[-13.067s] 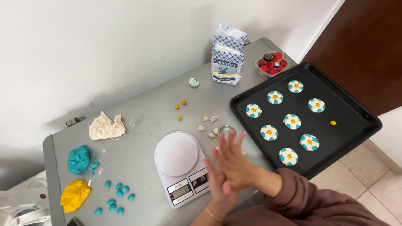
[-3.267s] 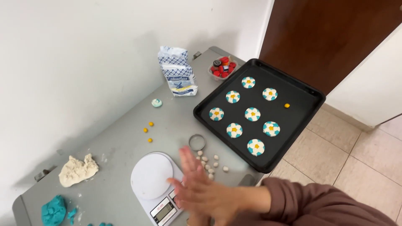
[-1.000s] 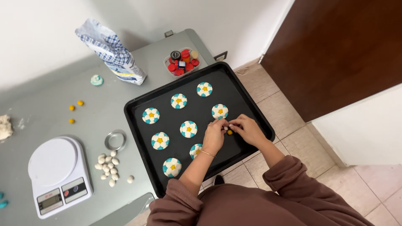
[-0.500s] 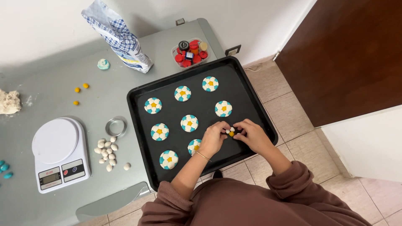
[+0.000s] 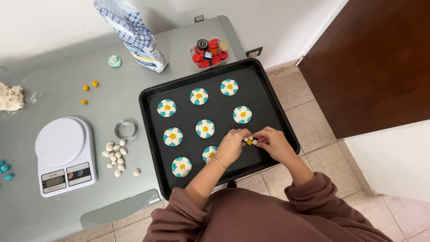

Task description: Measure and roll small portions of dough and assemble them into flower-patterned cookies on a baking tray.

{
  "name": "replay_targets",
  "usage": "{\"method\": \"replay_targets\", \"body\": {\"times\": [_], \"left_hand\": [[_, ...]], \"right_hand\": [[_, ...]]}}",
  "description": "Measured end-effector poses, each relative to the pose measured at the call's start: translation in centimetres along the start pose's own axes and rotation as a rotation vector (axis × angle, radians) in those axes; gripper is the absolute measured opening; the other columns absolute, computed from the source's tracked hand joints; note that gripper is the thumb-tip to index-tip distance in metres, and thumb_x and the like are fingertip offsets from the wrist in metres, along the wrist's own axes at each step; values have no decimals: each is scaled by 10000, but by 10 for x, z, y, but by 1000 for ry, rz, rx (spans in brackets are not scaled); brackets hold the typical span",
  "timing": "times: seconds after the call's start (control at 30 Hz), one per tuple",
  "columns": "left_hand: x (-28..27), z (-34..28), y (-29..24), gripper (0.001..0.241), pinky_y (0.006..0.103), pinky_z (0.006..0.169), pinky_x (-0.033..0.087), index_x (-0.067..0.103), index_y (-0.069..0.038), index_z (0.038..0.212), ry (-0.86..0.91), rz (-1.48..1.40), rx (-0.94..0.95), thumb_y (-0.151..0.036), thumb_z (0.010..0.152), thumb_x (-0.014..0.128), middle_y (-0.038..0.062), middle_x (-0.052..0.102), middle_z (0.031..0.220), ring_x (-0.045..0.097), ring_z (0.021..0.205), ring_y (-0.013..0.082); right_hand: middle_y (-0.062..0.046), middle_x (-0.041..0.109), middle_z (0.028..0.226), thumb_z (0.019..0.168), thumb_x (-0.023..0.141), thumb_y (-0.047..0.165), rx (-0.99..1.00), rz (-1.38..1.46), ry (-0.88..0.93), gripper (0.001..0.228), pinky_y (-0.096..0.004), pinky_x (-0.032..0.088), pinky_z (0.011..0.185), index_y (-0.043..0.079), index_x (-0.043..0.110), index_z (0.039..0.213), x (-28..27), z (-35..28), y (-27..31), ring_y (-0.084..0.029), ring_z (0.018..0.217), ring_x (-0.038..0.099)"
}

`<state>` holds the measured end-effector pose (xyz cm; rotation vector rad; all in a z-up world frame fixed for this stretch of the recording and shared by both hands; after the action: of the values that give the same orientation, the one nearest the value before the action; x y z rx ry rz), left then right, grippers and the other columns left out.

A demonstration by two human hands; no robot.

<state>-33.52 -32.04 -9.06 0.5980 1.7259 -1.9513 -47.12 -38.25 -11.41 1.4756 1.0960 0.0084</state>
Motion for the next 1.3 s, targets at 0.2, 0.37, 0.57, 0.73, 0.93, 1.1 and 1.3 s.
{"method": "replay_targets", "body": {"times": [0.2,0.37,0.57,0.73,0.93,1.1,1.3], "left_hand": [[3,-2,6,376,456,879,539,643,-82,1105,6,-13,-11,92,778,708,131,711,1047,649,1036,373],[2,-12,16,549,468,924,530,591,-80,1256,20,-53,-29,87,748,714,176,650,1226,622,1141,406],[-73,-66,5,582,459,909,531,550,-72,1339,-7,-113,-26,69,796,704,187,603,1314,600,1174,412],[-215,-181,45,224,465,894,515,710,-25,1026,-502,147,-191,7,804,723,168,695,1043,643,1016,382],[-280,-318,141,278,474,843,501,650,-23,1041,-655,286,-668,-35,784,757,161,654,1035,620,954,384],[-283,-304,144,342,468,839,504,636,-4,1058,-653,238,-539,-137,794,806,180,630,1004,605,940,382],[-282,-298,144,175,469,867,510,679,-21,1010,-501,314,-538,-136,885,721,169,653,1031,619,984,377]], "right_hand": [[-83,715,1019,788,753,-81,-10,11,-2,254,-285,638,811,-5,725,1029,3,7,-4,-182,920,779],[-109,692,1015,778,764,-85,-63,-97,24,282,-312,627,775,2,713,1042,1,7,3,-204,887,786],[-118,659,1140,733,785,-44,-141,-402,12,474,-362,595,783,40,679,1187,14,7,104,-256,946,734],[-65,704,996,830,777,150,-562,-227,85,291,-347,563,746,107,747,1116,124,-9,249,-243,856,689],[-76,675,1029,803,781,251,-778,-437,206,327,-435,487,855,70,716,1067,286,-1,289,-299,982,629],[-97,654,1024,812,771,237,-731,-506,144,279,-448,504,867,58,685,1009,332,9,272,-305,988,636],[-83,667,1027,878,727,98,-592,-233,-12,188,-388,548,801,64,698,1060,219,-24,256,-270,943,672]]}}
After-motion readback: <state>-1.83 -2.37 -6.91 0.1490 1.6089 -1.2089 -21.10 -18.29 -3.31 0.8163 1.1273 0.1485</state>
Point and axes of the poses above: each hand's wrist, its own z-axis towards the middle knuckle, its own x-axis out of the palm, y = z × x, the point moved 8 cm from there along z, towards the middle knuckle
